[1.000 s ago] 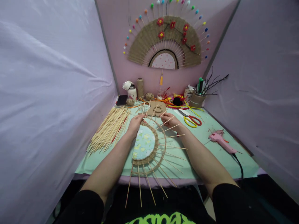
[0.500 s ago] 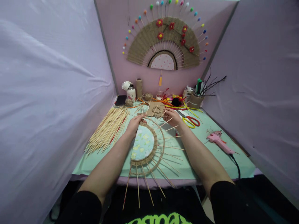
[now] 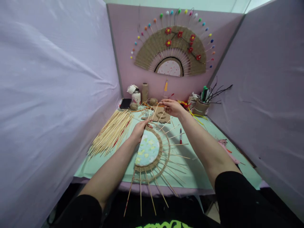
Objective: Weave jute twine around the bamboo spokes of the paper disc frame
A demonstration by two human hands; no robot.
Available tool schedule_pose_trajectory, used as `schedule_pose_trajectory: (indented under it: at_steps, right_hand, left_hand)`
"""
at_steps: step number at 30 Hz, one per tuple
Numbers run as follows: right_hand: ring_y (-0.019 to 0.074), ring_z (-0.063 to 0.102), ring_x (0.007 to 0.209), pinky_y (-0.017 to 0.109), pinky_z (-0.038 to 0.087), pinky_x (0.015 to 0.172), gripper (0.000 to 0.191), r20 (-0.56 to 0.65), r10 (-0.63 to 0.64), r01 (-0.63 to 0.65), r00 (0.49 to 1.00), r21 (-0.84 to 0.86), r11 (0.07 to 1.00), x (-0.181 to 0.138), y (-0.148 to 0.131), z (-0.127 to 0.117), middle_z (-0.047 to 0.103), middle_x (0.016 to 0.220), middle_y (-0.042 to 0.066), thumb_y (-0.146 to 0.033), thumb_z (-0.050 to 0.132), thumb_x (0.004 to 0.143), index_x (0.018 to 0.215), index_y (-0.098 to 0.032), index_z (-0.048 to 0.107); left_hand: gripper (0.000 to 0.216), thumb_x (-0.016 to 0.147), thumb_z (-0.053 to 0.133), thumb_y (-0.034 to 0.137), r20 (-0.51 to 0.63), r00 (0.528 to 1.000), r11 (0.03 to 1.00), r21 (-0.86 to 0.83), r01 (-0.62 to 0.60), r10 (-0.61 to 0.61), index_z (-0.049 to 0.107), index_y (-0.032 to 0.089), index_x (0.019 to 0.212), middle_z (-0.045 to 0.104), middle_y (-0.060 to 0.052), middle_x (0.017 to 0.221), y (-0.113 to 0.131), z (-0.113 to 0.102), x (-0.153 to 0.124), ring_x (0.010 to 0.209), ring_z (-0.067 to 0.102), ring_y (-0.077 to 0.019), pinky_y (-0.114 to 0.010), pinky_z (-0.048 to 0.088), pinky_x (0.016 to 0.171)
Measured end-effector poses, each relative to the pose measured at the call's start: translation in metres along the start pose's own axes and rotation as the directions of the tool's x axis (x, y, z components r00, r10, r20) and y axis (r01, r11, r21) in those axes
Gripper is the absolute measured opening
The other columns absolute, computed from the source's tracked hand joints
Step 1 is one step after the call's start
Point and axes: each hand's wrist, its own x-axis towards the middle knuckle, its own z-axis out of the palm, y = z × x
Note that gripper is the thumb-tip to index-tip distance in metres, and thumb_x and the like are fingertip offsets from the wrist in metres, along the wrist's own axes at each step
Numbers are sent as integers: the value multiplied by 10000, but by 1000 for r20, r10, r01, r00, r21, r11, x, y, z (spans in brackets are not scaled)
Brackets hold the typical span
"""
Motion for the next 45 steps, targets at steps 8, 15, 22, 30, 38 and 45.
schedule_pose_trajectory:
  at_steps: [8,15,22,30,38,45]
  right_hand:
    - [28,485,512,143,400,482,200,69,-145,144,987,18,989,-14,6,-15,707,770,-23,-181,752,690,853,-200,638]
    - [43,451,492,166,305,423,265,-26,-10,9,1000,-64,998,-20,37,-44,688,739,13,-180,776,610,833,-176,635]
    - [46,331,449,193,225,406,277,27,92,-84,995,-224,971,-45,52,-51,453,509,-64,-276,794,584,796,-158,660]
    - [43,300,442,221,202,437,269,230,216,-121,949,-365,923,-73,58,-56,437,475,-66,-313,806,570,724,-135,677]
    - [76,486,573,217,346,527,335,284,274,-143,919,-407,902,-70,67,-58,651,689,15,-363,842,549,765,-128,740]
    - [68,453,516,215,377,513,290,231,258,-173,938,-333,927,-73,69,-55,559,555,-29,-335,834,565,766,-149,738]
  left_hand:
    - [314,710,710,363,-23,1000,1000,6,-4,4,707,117,905,619,2,535,0,1,-1,362,469,-89,-221,298,384]
    - [318,730,689,355,-9,1000,1000,-3,-13,13,712,121,944,628,-4,553,-2,-3,3,391,491,-98,-223,320,408]
    - [338,773,632,358,0,1000,1000,-13,-20,20,697,119,1003,608,4,548,3,-4,1,390,492,-101,-219,316,396]
    - [466,770,633,500,82,996,1000,-1,-18,18,697,122,1036,571,13,536,7,-11,5,393,469,-94,-217,333,407]
    - [402,686,734,434,49,998,990,130,-56,50,733,137,956,540,35,525,7,-14,6,383,390,-56,-208,253,400]
    - [216,611,786,264,3,1000,1000,-5,-8,8,743,122,767,630,-21,616,9,-15,10,589,557,-106,-204,393,521]
